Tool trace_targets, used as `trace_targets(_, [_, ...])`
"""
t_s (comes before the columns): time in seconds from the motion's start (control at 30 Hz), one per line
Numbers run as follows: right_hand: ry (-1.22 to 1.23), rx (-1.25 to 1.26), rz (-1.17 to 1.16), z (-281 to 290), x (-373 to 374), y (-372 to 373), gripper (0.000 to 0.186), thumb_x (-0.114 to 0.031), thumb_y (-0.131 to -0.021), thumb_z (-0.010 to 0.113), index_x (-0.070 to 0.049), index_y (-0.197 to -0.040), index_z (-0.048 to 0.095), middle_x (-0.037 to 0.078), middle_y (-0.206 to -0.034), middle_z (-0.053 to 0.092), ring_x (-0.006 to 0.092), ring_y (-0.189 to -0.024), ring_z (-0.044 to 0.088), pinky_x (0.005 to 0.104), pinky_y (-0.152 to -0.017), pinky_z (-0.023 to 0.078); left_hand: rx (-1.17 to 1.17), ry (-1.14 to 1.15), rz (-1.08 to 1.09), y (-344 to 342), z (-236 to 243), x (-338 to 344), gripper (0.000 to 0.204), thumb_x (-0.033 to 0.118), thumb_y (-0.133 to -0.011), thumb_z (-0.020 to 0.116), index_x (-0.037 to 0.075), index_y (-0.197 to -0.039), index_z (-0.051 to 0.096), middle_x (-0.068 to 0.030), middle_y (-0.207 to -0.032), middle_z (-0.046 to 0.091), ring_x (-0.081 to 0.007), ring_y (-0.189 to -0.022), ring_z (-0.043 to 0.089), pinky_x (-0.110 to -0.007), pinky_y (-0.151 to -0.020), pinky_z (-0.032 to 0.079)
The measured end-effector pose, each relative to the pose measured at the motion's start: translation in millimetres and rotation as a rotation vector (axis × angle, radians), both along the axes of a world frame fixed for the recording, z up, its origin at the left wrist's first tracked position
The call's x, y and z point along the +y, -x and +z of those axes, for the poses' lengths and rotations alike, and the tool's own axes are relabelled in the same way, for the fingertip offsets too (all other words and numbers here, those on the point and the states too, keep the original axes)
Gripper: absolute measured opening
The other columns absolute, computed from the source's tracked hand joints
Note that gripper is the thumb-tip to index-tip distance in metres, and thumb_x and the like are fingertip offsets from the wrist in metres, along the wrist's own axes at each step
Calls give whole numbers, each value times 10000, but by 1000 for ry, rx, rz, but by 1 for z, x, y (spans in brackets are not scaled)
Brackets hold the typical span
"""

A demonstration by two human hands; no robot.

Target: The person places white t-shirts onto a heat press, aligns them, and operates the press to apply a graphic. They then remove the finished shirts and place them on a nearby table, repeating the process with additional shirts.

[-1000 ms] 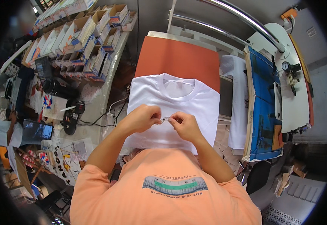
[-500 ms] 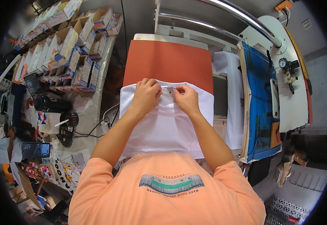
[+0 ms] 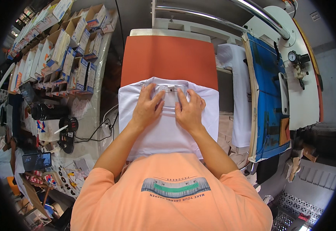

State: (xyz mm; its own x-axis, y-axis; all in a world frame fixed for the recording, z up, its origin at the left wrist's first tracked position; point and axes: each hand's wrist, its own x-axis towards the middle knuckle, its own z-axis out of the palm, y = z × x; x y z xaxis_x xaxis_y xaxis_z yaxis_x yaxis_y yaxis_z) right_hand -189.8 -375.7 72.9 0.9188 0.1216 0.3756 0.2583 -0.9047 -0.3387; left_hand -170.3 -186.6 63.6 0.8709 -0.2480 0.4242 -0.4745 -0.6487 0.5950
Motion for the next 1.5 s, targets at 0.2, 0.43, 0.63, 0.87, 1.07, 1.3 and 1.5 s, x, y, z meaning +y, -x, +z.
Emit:
trace_targets(0.2, [38,6,6,-4,-3,1,425,-220,-823,637,-118,-1236,650,127,-1221,522,279,-1170,462,489,-986,280,-49,-92,7,1,5,-3,380,115,-822,665,81,-1199,627,-223,-1279,482,-377,-1220,481,-549,-1109,322])
trace_targets(0.43, [34,6,-1,-3,-2,4,413,-217,-821,636,-117,-1221,659,128,-1212,528,282,-1155,473,487,-994,283,-42,-115,12,2,5,-3,385,116,-825,661,88,-1208,624,-227,-1289,486,-379,-1237,470,-544,-1119,308])
trace_targets(0.63, [25,2,1,-3,-2,3,397,-214,-819,636,-119,-1204,668,121,-1205,535,280,-1148,480,481,-996,286,-33,-122,18,2,3,-3,398,115,-822,663,94,-1218,622,-233,-1306,482,-392,-1243,464,-544,-1117,311])
trace_targets(0.87, [13,4,2,-3,-3,3,390,-214,-819,635,-116,-1196,669,116,-1197,536,274,-1142,482,480,-995,282,-33,-107,13,1,4,-3,397,117,-823,663,92,-1217,622,-229,-1293,486,-389,-1227,476,-542,-1112,320])
trace_targets(1.07, [18,4,3,-3,-2,3,382,-215,-817,639,-129,-1189,659,108,-1178,535,271,-1134,481,490,-995,281,-38,-119,22,2,5,-3,400,116,-825,659,95,-1223,621,-225,-1296,483,-385,-1227,475,-541,-1110,321])
trace_targets(1.3, [-11,22,-5,0,0,2,363,-201,-796,631,-118,-1149,659,117,-1163,527,285,-1137,472,506,-972,282,-30,-108,28,1,6,-4,385,103,-815,655,92,-1199,635,-225,-1289,497,-381,-1229,472,-550,-1102,312])
trace_targets(1.5, [-87,189,-107,19,2,-23,203,-177,-757,623,-99,-943,655,127,-1113,519,312,-1095,479,532,-911,315,-20,-154,86,-15,21,-18,259,66,-788,650,77,-1045,672,-161,-1217,549,-363,-1126,523,-534,-980,377])
